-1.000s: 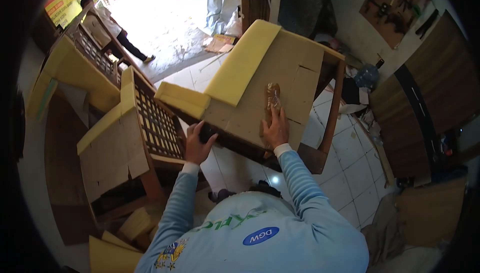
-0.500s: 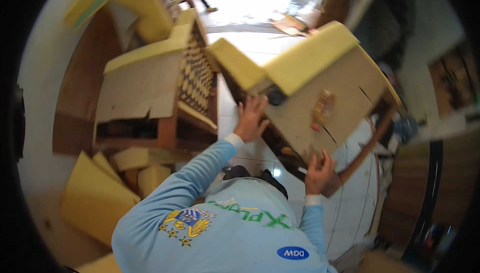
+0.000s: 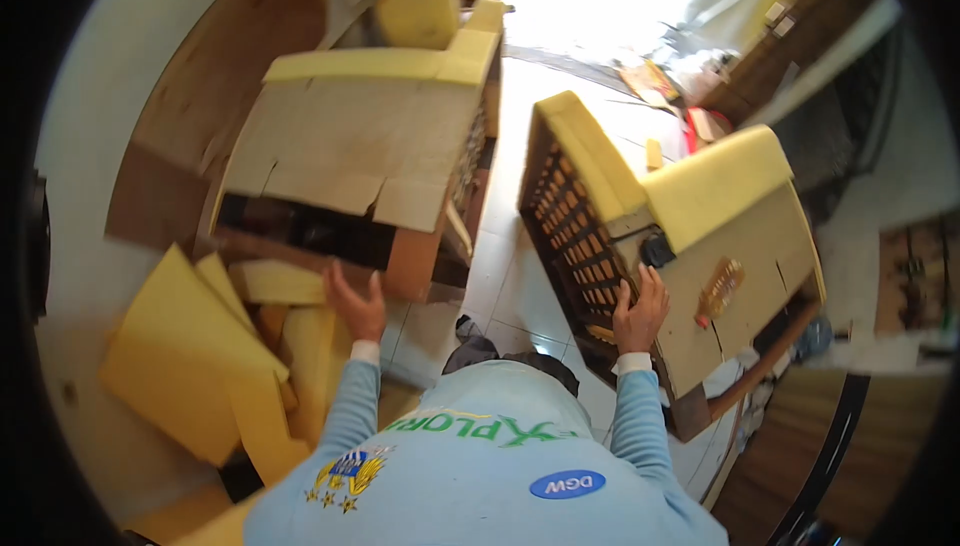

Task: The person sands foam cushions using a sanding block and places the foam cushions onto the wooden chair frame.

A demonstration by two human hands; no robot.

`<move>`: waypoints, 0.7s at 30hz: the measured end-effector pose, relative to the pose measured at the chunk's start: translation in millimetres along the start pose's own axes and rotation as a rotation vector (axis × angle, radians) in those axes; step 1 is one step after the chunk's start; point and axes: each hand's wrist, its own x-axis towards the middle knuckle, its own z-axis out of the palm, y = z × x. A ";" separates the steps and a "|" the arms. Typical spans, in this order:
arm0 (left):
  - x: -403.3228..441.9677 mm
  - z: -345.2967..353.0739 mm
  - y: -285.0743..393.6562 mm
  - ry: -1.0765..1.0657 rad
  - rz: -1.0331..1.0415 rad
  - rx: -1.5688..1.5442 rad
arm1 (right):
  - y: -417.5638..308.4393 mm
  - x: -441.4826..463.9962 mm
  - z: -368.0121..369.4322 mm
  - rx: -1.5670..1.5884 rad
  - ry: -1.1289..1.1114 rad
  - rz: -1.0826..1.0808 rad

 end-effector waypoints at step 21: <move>32.6 281.3 211.2 -0.848 0.172 -0.694 | 127.9 -194.3 -59.5 1.462 0.716 1.376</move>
